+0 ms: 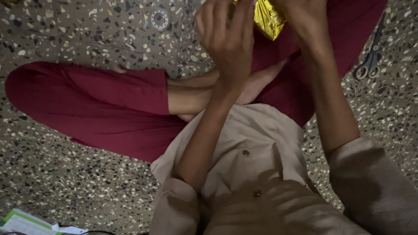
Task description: The person sits on the floor and wraps a small rectangular object with gold foil paper. They fold the paper around the object, use scissors to trim excess, and secure the folds with clear tape.
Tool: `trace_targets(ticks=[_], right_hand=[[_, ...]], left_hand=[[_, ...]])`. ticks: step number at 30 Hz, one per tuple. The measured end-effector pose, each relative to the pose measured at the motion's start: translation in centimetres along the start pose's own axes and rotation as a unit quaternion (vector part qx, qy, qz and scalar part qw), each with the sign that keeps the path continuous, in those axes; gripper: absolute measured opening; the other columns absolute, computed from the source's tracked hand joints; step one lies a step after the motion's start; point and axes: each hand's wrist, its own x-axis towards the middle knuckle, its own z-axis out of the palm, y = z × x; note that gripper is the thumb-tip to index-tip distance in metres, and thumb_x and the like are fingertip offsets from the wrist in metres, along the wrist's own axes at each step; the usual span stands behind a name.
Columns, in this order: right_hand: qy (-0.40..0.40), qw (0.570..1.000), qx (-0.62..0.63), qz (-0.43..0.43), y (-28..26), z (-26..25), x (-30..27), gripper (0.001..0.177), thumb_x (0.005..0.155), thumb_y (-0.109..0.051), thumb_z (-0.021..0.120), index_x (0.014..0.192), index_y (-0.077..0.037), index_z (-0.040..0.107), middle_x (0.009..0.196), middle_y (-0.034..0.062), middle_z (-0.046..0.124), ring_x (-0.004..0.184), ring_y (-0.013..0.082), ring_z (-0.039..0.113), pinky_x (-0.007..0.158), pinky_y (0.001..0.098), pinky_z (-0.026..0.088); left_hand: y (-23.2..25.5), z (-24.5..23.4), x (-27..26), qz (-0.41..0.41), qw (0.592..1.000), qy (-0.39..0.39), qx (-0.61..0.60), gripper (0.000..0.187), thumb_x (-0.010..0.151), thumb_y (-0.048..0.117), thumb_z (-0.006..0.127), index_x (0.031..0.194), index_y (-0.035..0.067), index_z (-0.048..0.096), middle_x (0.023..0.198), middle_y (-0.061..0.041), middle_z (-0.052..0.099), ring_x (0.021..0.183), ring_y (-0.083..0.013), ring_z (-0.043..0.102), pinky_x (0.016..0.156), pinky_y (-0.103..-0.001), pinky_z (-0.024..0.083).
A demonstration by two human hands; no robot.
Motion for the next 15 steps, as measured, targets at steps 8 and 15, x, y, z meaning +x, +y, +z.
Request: trace_targets(ticks=[8, 15], right_hand=[[0.006, 0.995, 0.091, 0.034, 0.1, 0.2, -0.2, 0.085, 0.101, 0.015, 0.084, 0.16, -0.003, 0.025, 0.151, 0.019, 0.051, 0.137, 0.0278, 0.057, 0.112, 0.0376, 0.057], [0.013, 0.995, 0.081, 0.057, -0.1, 0.0, 0.1, 0.079, 0.097, 0.016, 0.08, 0.157, 0.0, 0.031, 0.146, 0.0214, 0.052, 0.13, 0.028, 0.062, 0.108, 0.0369, 0.06]], left_hand=[[-1.2, 0.8, -1.2, 0.031, 0.999, -0.021, -0.023, 0.04, 0.098, 0.015, 0.079, 0.135, 0.017, 0.066, 0.132, 0.003, 0.065, 0.135, -0.0227, 0.055, 0.106, -0.041, 0.045], [-1.6, -1.0, -0.9, 0.077, 0.993, -0.09, -0.023, 0.049, 0.102, 0.033, 0.075, 0.145, 0.017, 0.058, 0.144, -0.001, 0.057, 0.142, -0.0266, 0.048, 0.114, -0.048, 0.044]])
